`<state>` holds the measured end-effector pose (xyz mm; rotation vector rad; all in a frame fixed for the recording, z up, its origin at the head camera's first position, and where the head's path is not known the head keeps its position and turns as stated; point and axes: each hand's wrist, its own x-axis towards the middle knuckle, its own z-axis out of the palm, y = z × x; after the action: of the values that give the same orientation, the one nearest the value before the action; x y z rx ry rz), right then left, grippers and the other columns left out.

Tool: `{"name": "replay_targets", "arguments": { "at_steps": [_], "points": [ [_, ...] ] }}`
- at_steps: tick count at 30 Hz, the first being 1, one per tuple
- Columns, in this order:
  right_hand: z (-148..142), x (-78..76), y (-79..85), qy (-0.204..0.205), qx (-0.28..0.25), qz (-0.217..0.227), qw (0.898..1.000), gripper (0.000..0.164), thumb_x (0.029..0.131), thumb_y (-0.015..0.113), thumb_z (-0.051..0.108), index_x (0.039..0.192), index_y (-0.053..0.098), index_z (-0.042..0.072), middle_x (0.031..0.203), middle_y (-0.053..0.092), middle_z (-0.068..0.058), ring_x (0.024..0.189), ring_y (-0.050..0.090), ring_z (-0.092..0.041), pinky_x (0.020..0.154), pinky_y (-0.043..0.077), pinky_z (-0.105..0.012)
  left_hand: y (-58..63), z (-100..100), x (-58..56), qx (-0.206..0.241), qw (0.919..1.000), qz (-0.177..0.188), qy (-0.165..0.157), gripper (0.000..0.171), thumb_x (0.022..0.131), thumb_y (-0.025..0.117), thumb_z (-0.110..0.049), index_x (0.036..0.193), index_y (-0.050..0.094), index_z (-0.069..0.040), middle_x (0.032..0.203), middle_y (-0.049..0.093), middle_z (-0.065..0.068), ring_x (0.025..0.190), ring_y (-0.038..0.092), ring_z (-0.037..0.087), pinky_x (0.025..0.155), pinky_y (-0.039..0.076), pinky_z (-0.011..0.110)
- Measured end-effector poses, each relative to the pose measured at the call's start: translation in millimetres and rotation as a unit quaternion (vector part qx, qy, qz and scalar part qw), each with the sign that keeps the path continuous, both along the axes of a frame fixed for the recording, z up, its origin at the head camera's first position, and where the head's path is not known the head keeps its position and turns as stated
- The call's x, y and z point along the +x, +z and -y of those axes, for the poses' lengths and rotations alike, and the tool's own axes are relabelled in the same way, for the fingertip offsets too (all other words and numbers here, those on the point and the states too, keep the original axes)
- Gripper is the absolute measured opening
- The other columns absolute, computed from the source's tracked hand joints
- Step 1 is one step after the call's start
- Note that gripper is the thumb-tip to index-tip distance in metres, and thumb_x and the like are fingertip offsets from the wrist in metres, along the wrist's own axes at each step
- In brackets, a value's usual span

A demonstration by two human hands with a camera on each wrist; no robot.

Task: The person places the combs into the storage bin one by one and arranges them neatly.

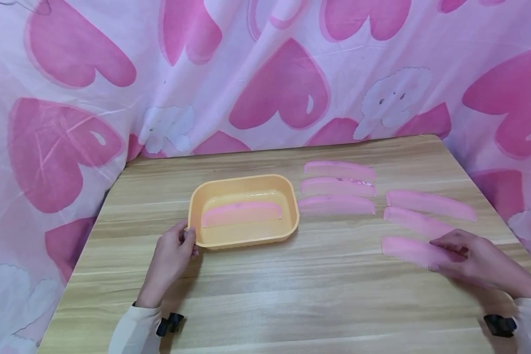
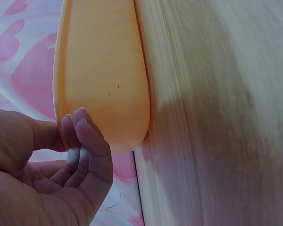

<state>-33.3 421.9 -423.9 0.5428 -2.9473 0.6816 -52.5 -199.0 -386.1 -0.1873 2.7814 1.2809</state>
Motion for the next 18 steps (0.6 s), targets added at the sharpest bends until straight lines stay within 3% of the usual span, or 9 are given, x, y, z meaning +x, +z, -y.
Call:
{"name": "replay_targets", "arguments": {
  "at_steps": [4, 12, 18],
  "points": [
    [-0.1, 3.1, -0.2, -0.02, -0.002, 0.021, 1.0, 0.052, 0.06, 0.098, 0.018, 0.104, 0.075, 0.004, 0.092, 0.066, 0.004, 0.083, 0.053, 0.009, 0.067, 0.039, -0.004, -0.2, 0.2, 0.0, -0.006, 1.0, -0.004, -0.001, 0.032, 0.108, 0.043, -0.017, 0.13, 0.06, 0.001, 0.076, 0.061, 0.008, 0.067, 0.061, 0.018, 0.055, 0.048, 0.025],
    [8.7, -2.3, -2.1, 0.015, -0.017, -0.03, 0.999, 0.052, 0.057, 0.098, 0.011, 0.102, 0.074, 0.005, 0.092, 0.065, 0.007, 0.081, 0.052, 0.004, 0.07, 0.039, -0.006, 1.0, 1.9, 1.8, -0.01, 0.9999, -0.002, -0.001, 0.033, 0.108, 0.043, -0.019, 0.13, 0.059, 0.0, 0.075, 0.061, 0.007, 0.067, 0.06, 0.017, 0.055, 0.047, 0.025],
    [24.1, -11.3, -1.4, 0.004, -0.026, -0.003, 1.0, 0.05, 0.062, 0.098, 0.018, 0.104, 0.074, 0.008, 0.094, 0.064, 0.005, 0.08, 0.051, 0.0, 0.069, 0.039, -0.009, 0.4, 1.1, 0.8, -0.004, 1.0, -0.001, -0.002, 0.035, 0.109, 0.043, -0.019, 0.134, 0.057, 0.001, 0.076, 0.061, 0.008, 0.067, 0.06, 0.018, 0.055, 0.048, 0.026]
  ]
}}
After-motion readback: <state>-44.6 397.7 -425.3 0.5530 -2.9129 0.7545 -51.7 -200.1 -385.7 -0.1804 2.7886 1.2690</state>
